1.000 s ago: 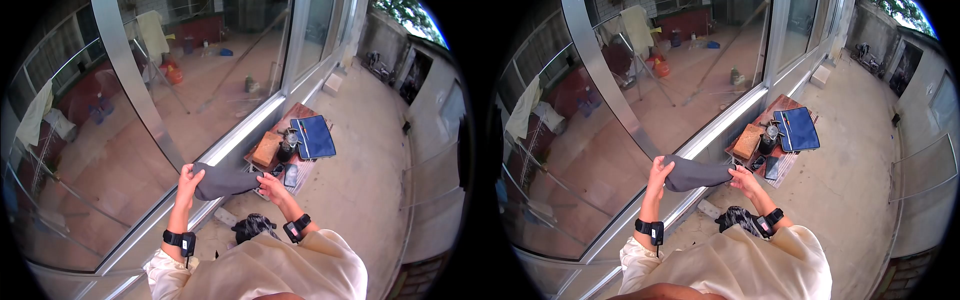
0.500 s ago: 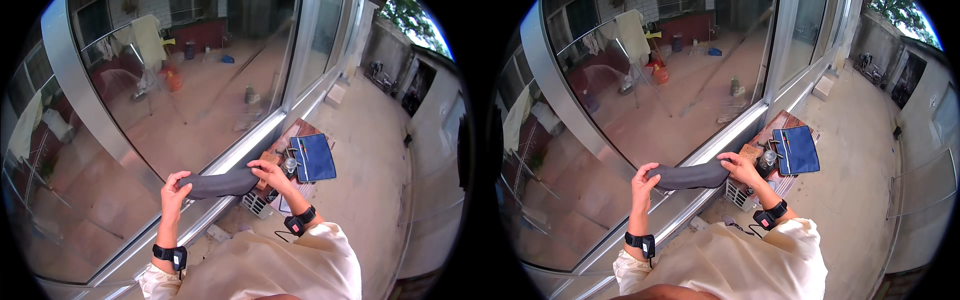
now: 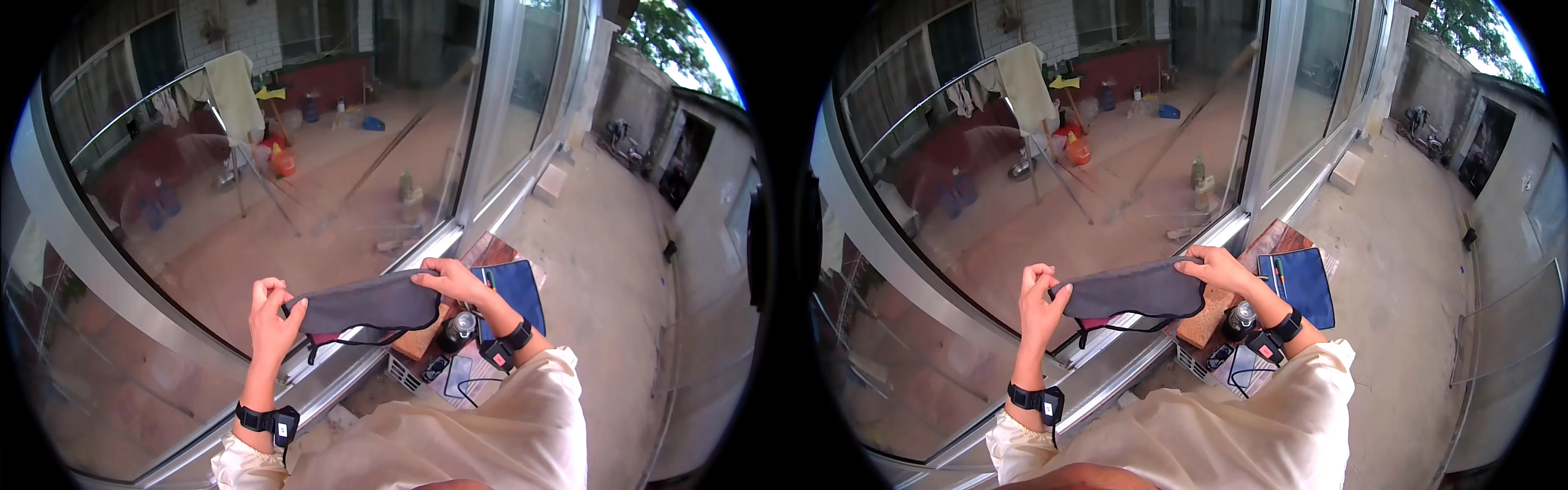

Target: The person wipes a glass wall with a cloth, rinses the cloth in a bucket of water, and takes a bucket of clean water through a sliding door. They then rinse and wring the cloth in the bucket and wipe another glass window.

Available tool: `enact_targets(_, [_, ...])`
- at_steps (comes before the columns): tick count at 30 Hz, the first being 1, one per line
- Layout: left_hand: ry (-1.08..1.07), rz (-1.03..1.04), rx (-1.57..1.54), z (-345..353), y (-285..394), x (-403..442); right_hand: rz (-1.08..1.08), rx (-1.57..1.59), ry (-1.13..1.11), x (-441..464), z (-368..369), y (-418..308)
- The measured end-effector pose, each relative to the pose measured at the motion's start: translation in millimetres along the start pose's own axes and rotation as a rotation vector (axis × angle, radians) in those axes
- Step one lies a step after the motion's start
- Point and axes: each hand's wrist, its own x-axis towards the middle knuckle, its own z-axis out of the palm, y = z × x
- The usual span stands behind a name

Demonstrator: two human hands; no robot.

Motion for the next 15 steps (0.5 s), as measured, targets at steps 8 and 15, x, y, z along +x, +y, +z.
enact_targets(8, [-0.515,-0.886,-1.208,70.7,11.1,20.8,-0.259,0.175,-0.119,17.6,29.2,-38.6])
enact_targets(15, [-0.178,-0.301,-0.804,88.7,48.0,61.1,-0.352,0.799,0.313,35.7,29.2,-24.8])
